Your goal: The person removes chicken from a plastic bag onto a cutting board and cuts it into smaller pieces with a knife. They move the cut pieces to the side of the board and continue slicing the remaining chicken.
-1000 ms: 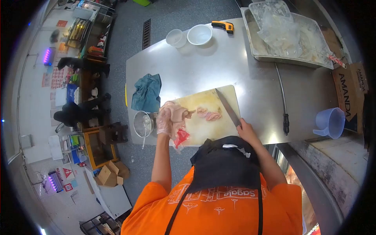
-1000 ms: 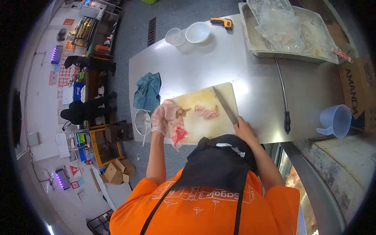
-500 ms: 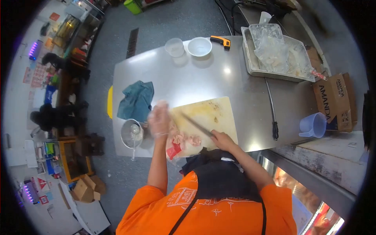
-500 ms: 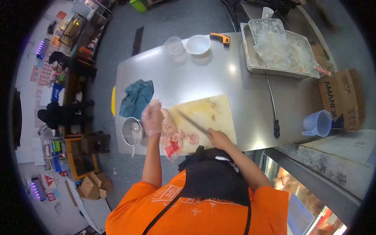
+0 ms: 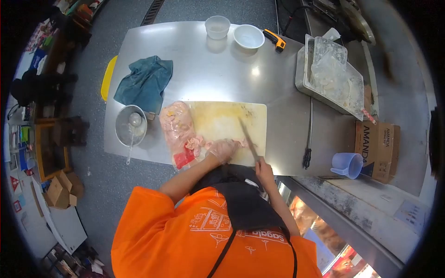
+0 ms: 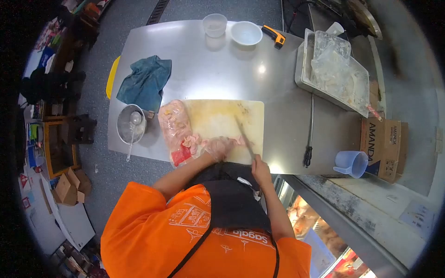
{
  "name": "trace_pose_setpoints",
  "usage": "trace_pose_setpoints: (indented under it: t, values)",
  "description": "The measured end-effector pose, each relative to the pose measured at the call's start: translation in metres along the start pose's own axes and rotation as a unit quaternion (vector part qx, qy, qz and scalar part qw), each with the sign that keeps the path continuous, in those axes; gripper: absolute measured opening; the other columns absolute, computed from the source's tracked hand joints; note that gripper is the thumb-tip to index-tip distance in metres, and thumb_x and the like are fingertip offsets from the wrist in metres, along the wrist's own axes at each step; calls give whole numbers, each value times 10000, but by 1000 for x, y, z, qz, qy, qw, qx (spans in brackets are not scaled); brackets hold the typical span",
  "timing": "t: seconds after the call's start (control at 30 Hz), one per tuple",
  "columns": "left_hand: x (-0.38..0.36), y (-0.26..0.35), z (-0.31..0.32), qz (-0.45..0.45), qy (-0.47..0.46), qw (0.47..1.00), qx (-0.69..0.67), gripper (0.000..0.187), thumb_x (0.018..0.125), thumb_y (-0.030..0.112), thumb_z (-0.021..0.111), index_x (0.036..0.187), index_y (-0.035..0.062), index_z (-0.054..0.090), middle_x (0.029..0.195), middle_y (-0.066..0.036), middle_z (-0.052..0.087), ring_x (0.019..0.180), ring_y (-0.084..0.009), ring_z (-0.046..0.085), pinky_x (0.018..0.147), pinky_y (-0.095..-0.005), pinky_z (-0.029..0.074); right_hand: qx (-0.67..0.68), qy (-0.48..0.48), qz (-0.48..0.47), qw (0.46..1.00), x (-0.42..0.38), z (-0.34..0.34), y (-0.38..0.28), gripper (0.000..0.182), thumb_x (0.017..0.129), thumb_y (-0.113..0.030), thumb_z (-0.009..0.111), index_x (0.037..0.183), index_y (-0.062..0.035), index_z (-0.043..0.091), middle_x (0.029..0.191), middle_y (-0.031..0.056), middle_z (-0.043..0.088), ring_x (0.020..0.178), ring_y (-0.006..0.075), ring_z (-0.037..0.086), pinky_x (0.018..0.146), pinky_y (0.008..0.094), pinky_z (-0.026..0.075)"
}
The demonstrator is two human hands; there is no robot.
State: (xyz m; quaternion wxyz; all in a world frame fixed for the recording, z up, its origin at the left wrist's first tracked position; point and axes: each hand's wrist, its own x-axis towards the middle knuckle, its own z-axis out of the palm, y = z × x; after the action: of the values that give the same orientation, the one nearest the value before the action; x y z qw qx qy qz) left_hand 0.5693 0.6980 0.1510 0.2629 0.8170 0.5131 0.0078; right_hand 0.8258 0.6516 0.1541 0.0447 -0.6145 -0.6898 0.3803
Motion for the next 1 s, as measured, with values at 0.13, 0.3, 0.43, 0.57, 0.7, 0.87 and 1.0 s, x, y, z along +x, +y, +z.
trace_pose_setpoints:
  t: [0.13,0.3,0.43,0.57,0.7,0.87,1.0]
  values:
    - [24,-5,10,-107,-7,994,-31,261,918,214,554,1128,59,549,866,-148,696,827,-290,715,721,-411,569,42,106,101,988,-4,-13,15,230,997,-224,515,1085,-15,475,755,281,629,733,485,635,623,550,463]
    - [56,15,-21,-175,72,970,-154,283,940,277,584,1108,48,582,913,-157,697,876,-317,708,764,-416,564,36,118,111,986,-9,-23,-3,224,999,-203,513,1093,-3,476,749,259,626,744,470,646,620,524,464]
    - [73,3,12,-103,53,993,-38,288,927,298,619,1025,28,598,930,-171,684,882,-334,688,767,-410,553,47,71,80,993,-1,-2,-11,229,1001,-203,512,1109,-3,481,765,256,641,748,471,651,619,519,474]
    - [50,-13,-15,-45,66,986,-150,225,945,244,615,919,24,577,870,-165,664,850,-297,672,734,-373,536,83,124,91,985,0,11,-4,232,1003,-205,511,1109,-1,486,774,262,650,726,457,661,616,499,497]
    - [54,-20,12,-221,85,799,-552,254,925,246,645,938,-4,603,786,-198,659,756,-293,656,690,-409,529,96,95,100,986,-1,3,-3,287,1001,-232,486,1151,13,468,789,328,637,766,526,631,632,585,473]
    - [39,-2,-3,-99,311,932,-161,159,916,169,634,961,17,620,820,-204,670,765,-333,652,693,-382,530,95,74,94,988,3,-3,2,277,1001,-233,487,1137,8,469,779,323,635,750,521,631,620,575,477]
    - [60,-9,60,-64,45,996,51,163,905,183,660,995,51,633,907,-170,675,852,-242,647,768,-327,522,78,87,81,990,5,1,2,265,999,-233,493,1115,3,469,758,309,633,744,516,631,632,567,482]
